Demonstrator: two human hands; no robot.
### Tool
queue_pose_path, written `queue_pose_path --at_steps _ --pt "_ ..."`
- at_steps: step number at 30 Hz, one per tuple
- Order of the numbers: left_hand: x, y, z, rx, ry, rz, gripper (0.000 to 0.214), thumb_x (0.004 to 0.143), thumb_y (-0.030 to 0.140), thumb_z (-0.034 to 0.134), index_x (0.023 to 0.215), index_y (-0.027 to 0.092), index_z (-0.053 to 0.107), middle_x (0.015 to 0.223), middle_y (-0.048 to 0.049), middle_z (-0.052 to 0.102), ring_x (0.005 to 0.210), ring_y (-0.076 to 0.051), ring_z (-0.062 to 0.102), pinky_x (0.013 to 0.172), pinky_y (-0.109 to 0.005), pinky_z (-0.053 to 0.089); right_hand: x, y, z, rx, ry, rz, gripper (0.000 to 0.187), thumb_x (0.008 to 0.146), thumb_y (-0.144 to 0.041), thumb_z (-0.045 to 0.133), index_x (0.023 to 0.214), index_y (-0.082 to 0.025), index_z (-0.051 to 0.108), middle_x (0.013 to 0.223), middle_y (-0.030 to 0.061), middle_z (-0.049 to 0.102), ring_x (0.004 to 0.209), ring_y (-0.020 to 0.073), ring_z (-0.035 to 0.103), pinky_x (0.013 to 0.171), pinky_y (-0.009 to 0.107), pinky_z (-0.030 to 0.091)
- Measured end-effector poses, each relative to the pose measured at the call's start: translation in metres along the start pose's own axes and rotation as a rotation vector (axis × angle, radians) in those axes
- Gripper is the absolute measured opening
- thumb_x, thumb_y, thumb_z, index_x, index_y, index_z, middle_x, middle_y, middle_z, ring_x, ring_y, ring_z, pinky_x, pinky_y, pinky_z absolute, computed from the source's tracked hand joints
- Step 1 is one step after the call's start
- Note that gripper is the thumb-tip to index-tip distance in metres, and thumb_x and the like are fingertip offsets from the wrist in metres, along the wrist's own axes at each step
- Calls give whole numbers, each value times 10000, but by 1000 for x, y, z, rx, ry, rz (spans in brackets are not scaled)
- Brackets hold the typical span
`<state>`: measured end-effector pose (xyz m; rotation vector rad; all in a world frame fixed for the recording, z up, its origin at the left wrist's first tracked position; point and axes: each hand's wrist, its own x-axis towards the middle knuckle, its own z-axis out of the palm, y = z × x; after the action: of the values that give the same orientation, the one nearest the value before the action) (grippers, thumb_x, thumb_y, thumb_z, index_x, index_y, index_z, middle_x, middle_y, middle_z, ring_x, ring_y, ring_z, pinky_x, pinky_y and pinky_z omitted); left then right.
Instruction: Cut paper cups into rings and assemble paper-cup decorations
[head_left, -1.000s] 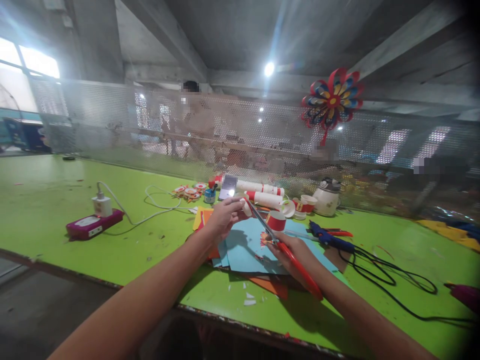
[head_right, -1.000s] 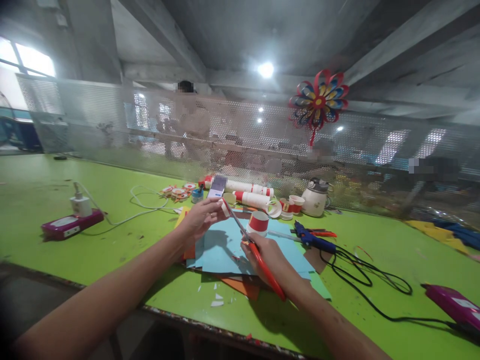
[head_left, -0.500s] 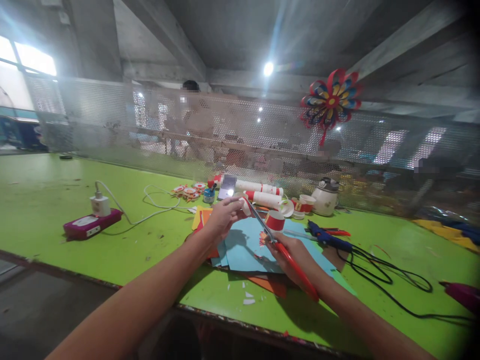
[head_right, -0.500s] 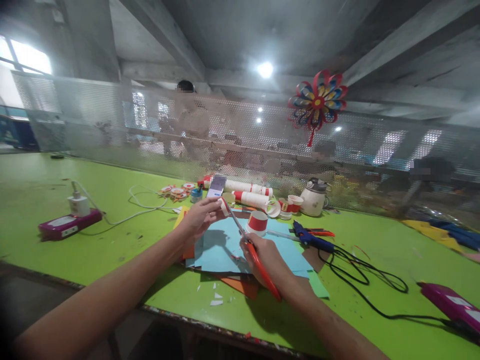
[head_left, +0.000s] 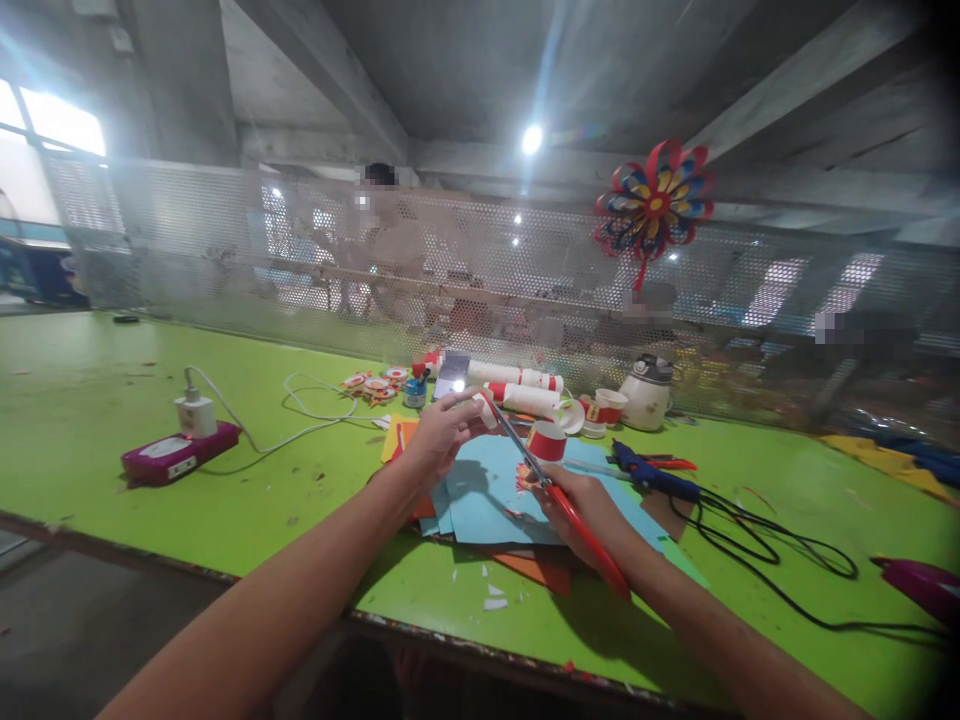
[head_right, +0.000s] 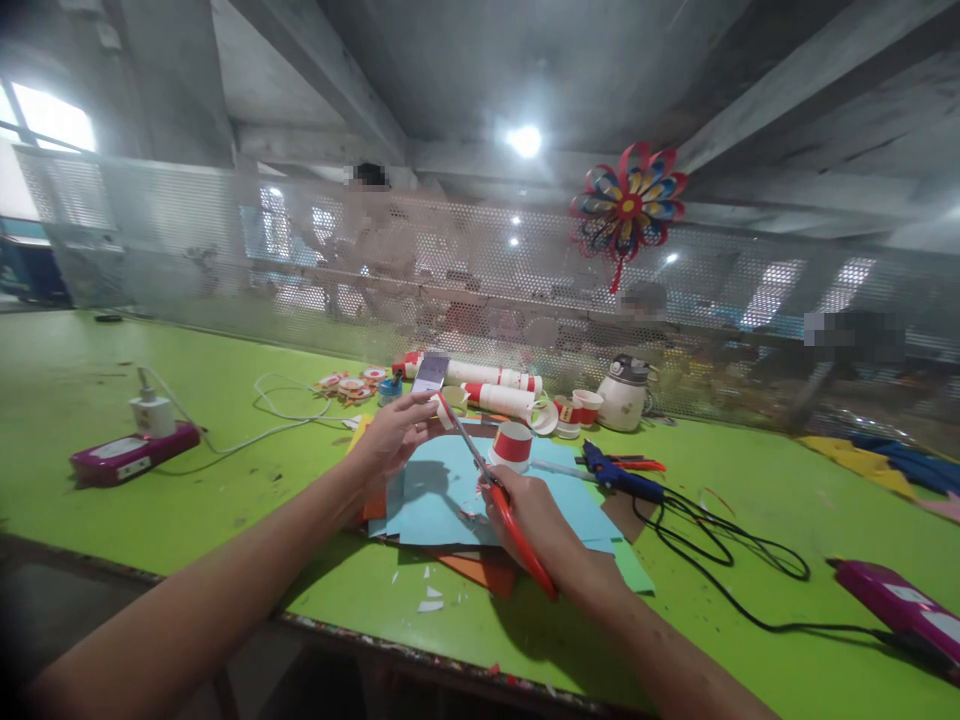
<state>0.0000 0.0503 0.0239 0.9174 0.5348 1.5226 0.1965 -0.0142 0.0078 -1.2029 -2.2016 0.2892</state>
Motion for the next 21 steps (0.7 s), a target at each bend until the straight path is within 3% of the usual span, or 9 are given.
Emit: queue_pose_path --at_steps 11,21 --pt "2 -5 -5 28 -62 36 308 662 137 741 950 99 636 799 -102 699 727 -202 678 772 -402 537 2 7 1 65 11 0 228 869 -333 465 879 -158 610 890 84 707 786 228 640 721 318 464" --pt "-1 -5 -2 21 -46 48 321 675 128 724 975 84 618 794 -115 693 704 -195 666 740 -405 542 1 5 0 24 -2 24 210 862 -306 452 866 -163 606 827 62 691 709 209 608 664 302 435"
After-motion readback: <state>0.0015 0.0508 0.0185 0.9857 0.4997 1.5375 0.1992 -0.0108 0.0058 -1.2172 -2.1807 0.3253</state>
